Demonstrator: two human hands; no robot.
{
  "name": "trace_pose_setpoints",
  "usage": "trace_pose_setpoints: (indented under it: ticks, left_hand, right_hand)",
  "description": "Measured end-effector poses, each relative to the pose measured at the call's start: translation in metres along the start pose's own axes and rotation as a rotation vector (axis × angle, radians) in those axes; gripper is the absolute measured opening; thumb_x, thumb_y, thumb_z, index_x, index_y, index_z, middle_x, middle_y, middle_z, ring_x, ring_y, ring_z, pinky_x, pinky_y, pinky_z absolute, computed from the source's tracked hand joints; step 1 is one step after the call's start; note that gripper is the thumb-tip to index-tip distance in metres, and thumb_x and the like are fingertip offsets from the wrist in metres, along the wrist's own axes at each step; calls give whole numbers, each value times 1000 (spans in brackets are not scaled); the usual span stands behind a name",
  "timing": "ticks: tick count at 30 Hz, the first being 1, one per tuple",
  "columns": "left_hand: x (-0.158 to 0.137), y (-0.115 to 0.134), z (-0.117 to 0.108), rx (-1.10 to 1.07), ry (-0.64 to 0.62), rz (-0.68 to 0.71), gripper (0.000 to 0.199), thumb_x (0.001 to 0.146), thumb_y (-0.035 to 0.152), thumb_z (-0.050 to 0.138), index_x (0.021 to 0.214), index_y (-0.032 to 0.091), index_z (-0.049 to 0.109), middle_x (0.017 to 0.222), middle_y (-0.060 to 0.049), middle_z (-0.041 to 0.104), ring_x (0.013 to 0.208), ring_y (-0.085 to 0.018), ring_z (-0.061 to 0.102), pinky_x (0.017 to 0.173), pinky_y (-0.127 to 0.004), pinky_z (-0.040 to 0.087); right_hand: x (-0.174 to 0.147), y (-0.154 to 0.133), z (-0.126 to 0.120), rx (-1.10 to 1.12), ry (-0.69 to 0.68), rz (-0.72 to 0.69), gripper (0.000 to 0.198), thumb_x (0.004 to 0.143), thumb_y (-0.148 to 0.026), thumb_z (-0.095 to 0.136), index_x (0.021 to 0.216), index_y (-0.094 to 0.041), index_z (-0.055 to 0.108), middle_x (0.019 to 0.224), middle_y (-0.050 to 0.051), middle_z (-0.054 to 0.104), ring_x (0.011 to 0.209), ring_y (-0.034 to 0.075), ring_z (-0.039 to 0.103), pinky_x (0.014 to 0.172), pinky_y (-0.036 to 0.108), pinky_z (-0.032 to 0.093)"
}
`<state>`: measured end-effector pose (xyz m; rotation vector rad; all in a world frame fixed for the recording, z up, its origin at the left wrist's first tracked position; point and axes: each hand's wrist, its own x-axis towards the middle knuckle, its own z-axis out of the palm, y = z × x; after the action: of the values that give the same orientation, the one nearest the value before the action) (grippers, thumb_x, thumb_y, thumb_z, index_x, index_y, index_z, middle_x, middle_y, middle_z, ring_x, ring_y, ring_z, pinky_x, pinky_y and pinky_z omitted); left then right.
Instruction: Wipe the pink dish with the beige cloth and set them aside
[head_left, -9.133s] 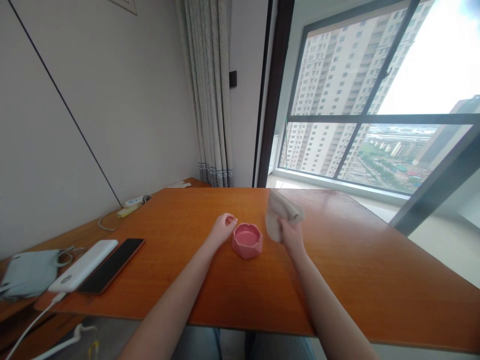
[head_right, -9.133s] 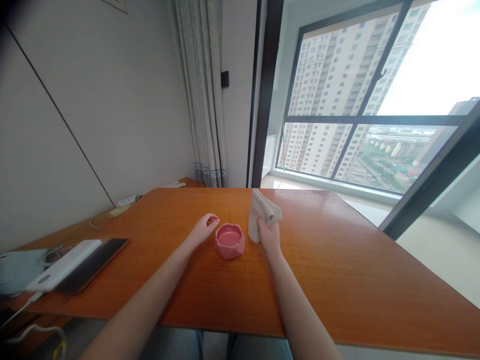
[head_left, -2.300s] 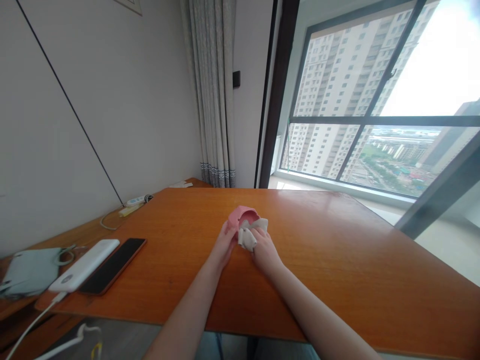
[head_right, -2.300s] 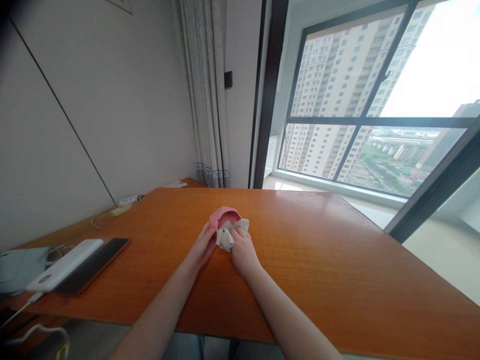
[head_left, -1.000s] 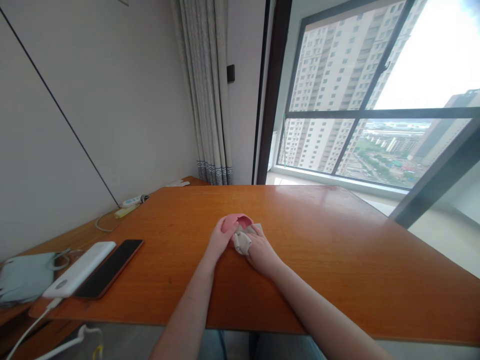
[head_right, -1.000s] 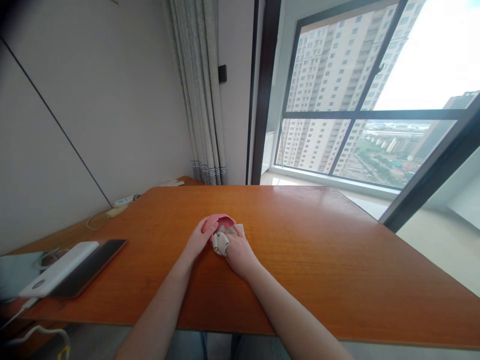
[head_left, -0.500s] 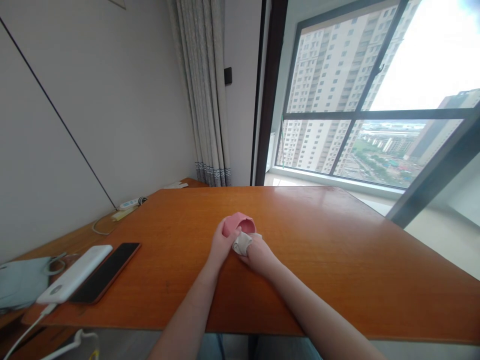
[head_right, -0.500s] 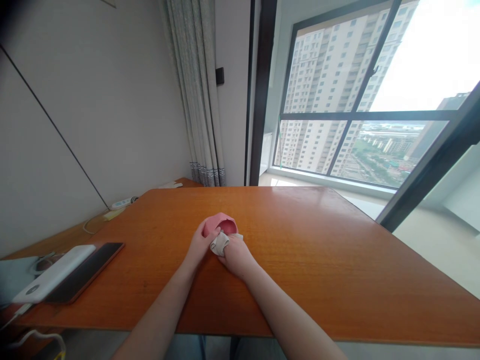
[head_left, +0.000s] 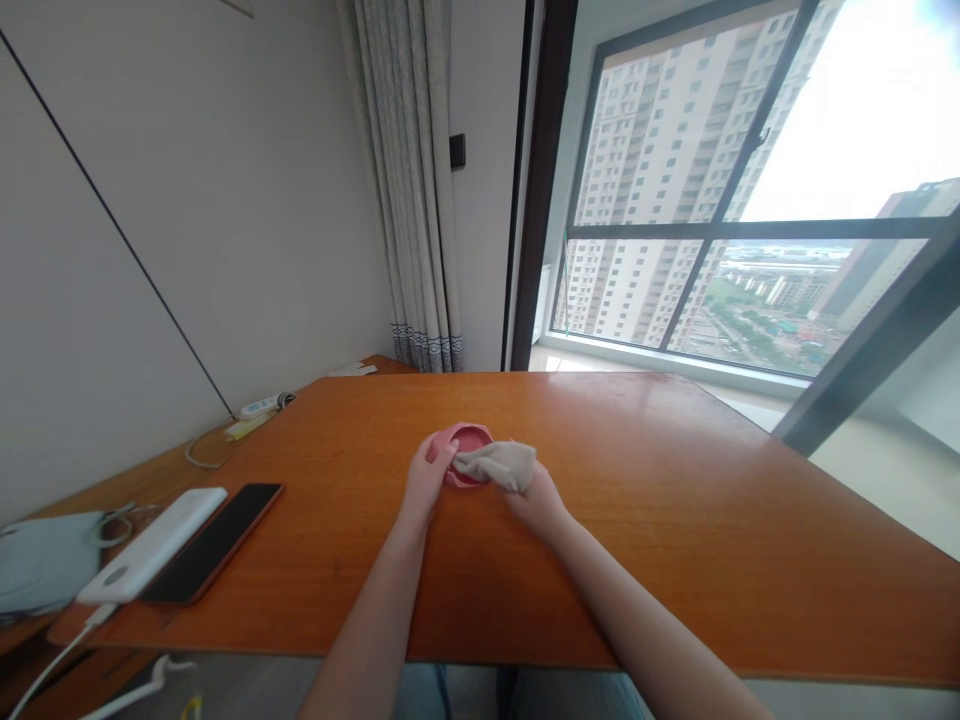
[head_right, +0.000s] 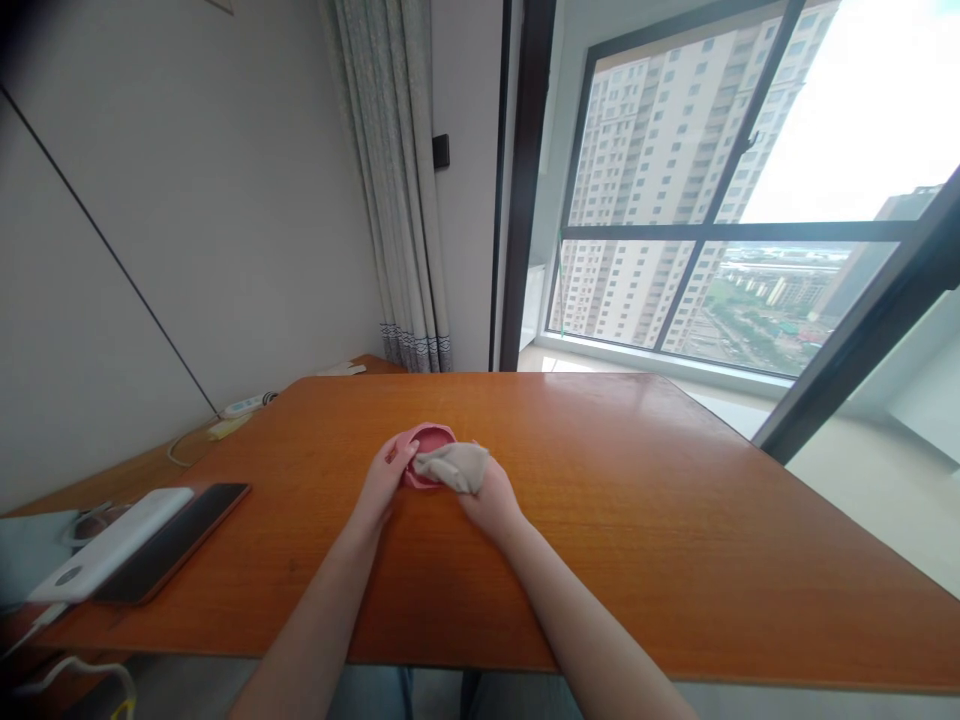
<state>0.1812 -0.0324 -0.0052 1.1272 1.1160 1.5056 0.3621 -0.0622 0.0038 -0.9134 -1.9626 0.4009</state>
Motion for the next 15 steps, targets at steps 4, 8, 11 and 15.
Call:
trace_pose_setpoints:
  ticks: [4,8,11,15]
  left_hand:
    - [-2,1,2,-103,131,-109,48,67,49,69,101,17,60,98,-6,65,82,-15,61,66,-22,46]
    - [-6,-1,9,-133,79,-243,52,65,52,69,105,21,58,92,-2,64,72,-12,59,54,-18,42]
    - [-11,-5,18,-195,25,-290,55,63,49,72,109,22,58,93,-1,64,71,-11,59,53,-17,42]
    - [-11,-7,24,-332,39,-350,49,63,45,73,101,17,60,88,-4,66,68,-11,59,54,-18,44]
  right_hand:
    - [1,15,-5,208,472,379,38,83,-34,45,114,-17,57,109,9,64,103,26,57,96,45,42]
    - [3,23,-4,241,567,387,47,83,-38,48,126,-19,48,124,10,56,118,25,49,105,48,32]
    - [3,24,4,251,305,231,44,83,-34,50,126,-21,50,130,9,52,124,24,45,109,47,27]
    - [2,25,16,229,91,159,54,83,-30,50,134,-20,40,141,11,40,133,25,32,111,49,20]
